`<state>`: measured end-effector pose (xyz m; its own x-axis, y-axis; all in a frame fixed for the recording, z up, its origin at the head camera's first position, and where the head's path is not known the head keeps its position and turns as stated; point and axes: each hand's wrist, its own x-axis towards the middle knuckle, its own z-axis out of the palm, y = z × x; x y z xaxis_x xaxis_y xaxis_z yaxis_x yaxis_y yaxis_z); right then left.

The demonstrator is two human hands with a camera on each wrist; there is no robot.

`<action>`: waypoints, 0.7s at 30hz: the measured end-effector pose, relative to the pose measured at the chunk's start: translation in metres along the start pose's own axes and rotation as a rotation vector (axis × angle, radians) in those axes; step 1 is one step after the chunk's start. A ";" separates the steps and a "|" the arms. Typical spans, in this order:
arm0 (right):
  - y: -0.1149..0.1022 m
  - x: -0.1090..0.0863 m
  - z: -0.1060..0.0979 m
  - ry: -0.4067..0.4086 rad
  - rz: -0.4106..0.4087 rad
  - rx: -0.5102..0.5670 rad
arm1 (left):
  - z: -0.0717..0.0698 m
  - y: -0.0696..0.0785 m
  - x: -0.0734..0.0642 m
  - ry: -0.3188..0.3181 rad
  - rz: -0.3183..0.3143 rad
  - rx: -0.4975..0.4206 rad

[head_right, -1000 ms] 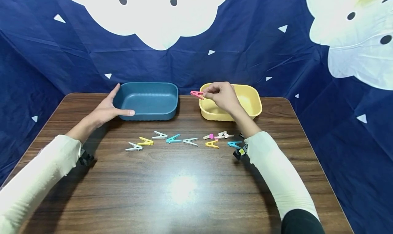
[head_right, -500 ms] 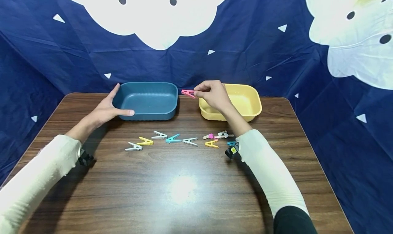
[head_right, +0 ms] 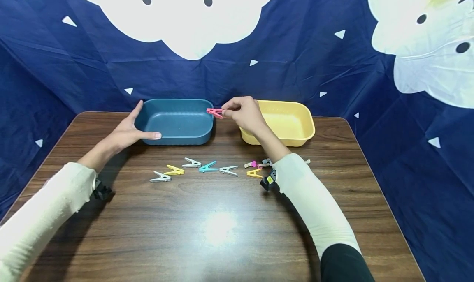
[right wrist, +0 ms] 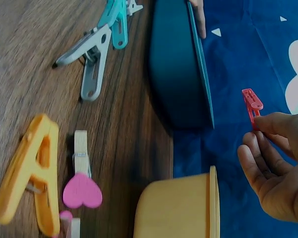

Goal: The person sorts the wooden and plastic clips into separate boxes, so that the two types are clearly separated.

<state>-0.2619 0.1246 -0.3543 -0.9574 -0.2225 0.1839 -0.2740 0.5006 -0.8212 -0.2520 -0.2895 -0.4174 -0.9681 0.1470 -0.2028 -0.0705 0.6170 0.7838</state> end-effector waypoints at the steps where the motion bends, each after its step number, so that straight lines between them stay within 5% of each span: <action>1: -0.001 0.001 0.002 -0.001 0.001 0.004 | 0.000 0.000 0.000 -0.002 0.000 -0.001; 21: -0.019 0.015 0.044 -0.037 0.016 0.004 | 0.000 0.000 0.000 -0.002 -0.008 0.003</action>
<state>-0.2667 0.0748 -0.3599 -0.9576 -0.2455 0.1504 -0.2582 0.5009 -0.8261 -0.2518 -0.2890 -0.4172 -0.9672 0.1434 -0.2099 -0.0774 0.6204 0.7804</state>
